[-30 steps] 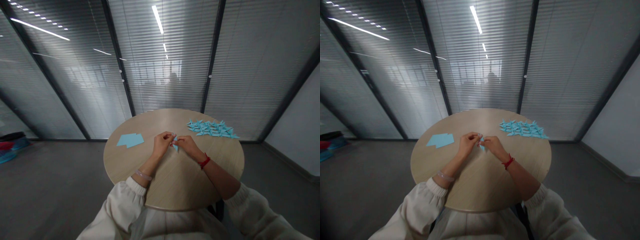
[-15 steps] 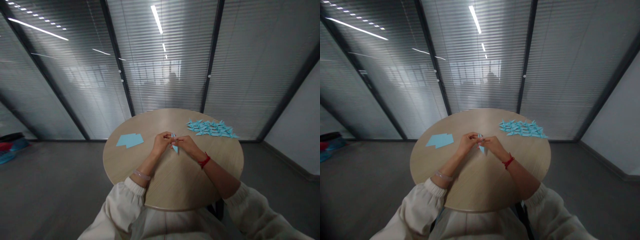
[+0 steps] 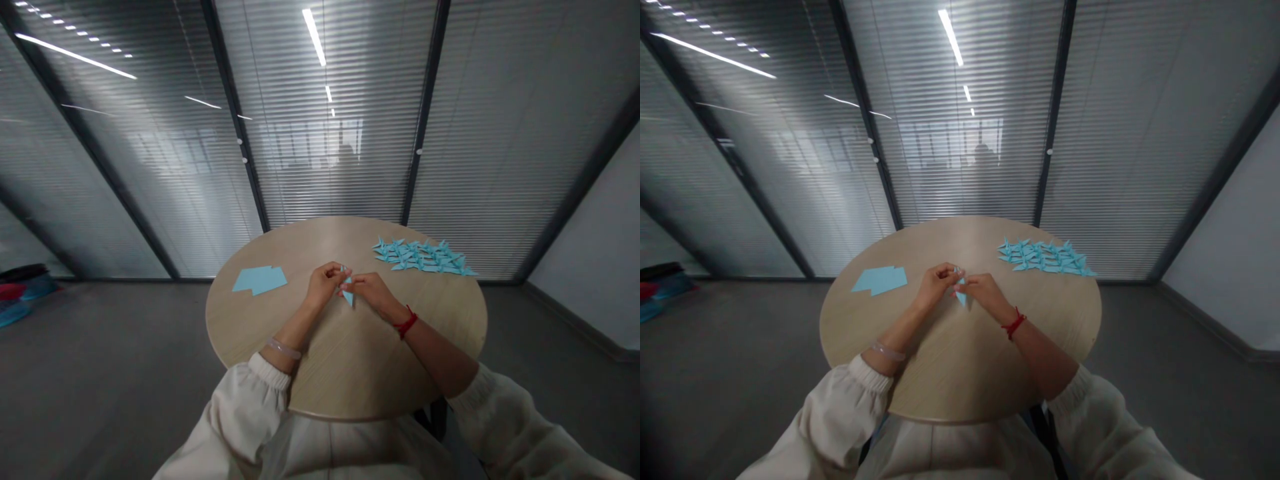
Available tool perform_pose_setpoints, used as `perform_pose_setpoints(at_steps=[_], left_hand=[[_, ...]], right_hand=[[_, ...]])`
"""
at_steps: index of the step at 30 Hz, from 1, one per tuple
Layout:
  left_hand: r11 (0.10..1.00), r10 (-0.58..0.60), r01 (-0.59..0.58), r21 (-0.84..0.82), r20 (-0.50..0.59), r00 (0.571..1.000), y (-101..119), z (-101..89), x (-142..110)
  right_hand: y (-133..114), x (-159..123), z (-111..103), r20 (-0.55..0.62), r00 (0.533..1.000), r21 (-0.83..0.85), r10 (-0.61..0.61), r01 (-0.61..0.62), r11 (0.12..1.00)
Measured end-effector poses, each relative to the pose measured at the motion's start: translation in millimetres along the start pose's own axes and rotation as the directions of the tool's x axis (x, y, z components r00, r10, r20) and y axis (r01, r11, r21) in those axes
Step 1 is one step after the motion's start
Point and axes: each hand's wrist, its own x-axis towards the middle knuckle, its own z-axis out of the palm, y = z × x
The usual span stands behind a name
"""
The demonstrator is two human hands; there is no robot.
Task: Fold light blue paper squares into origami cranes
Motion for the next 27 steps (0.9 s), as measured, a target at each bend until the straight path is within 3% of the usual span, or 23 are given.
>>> perform_pose_setpoints(at_steps=[6,10,27], left_hand=[[0.993,0.017,0.002,0.118,-0.161,0.987,3,-2.0,-4],[0.978,0.046,-0.007,0.209,-0.184,0.982,9,-2.4,-6],[0.998,-0.059,0.051,-0.043,-0.197,0.979,17,-5.9,-6]], right_hand=[[0,0,0,0.016,1.0,-0.041,-0.002,0.002,0.999],[0,0,1,0.009,1.0,-0.035,0.0,0.001,0.999],[1,-2,2,0.09,0.994,0.055,0.062,-0.068,0.996]])
